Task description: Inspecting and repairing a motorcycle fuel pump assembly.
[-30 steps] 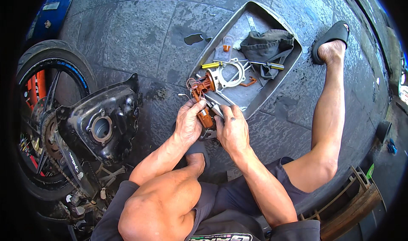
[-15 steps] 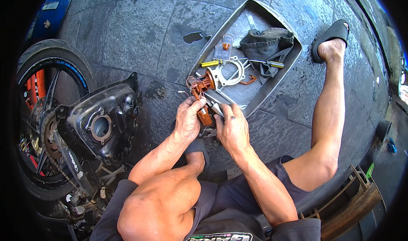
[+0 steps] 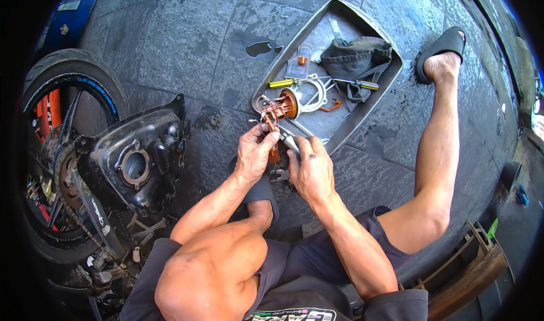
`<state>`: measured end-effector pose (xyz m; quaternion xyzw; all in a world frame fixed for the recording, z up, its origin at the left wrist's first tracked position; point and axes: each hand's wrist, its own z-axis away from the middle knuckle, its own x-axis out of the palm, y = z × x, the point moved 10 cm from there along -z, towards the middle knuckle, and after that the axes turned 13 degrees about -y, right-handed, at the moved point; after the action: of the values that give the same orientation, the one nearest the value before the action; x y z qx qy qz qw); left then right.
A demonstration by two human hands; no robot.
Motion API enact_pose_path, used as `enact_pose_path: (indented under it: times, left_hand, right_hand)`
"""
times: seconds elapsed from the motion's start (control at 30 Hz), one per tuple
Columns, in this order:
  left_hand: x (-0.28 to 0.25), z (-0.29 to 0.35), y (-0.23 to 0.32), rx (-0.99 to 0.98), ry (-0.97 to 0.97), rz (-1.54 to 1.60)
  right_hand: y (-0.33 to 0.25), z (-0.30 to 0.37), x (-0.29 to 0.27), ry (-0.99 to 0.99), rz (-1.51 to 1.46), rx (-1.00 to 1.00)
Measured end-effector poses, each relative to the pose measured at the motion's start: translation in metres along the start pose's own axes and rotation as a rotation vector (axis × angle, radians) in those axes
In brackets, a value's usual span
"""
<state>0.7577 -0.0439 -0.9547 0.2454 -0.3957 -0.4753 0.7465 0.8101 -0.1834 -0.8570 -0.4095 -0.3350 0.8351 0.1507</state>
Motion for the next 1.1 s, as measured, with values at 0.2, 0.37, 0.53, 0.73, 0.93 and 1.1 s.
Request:
enact_pose_path:
  times: [0.2,0.37,0.53,0.73,0.93,1.1]
  left_hand:
    - [0.002,0.001,0.001,-0.026,-0.035,-0.044]
    - [0.002,0.004,-0.004,-0.004,-0.052,0.082]
    - [-0.005,0.013,0.002,0.028,-0.123,-0.066]
    - [0.008,0.018,0.001,-0.017,-0.175,-0.181]
    - [0.004,0.018,0.009,-0.025,-0.233,-0.176]
    - [0.007,0.017,0.025,0.054,-0.252,-0.363]
  right_hand:
    - [0.001,0.002,0.001,0.021,-0.011,0.013]
    - [0.018,-0.002,0.01,0.054,-0.036,0.088]
    - [0.031,-0.011,0.014,0.087,0.221,0.08]
    - [0.035,-0.019,0.013,0.079,0.214,0.069]
    - [-0.005,-0.025,-0.001,-0.039,-0.045,-0.162]
    - [-0.028,-0.044,0.016,-0.336,-0.03,-0.321]
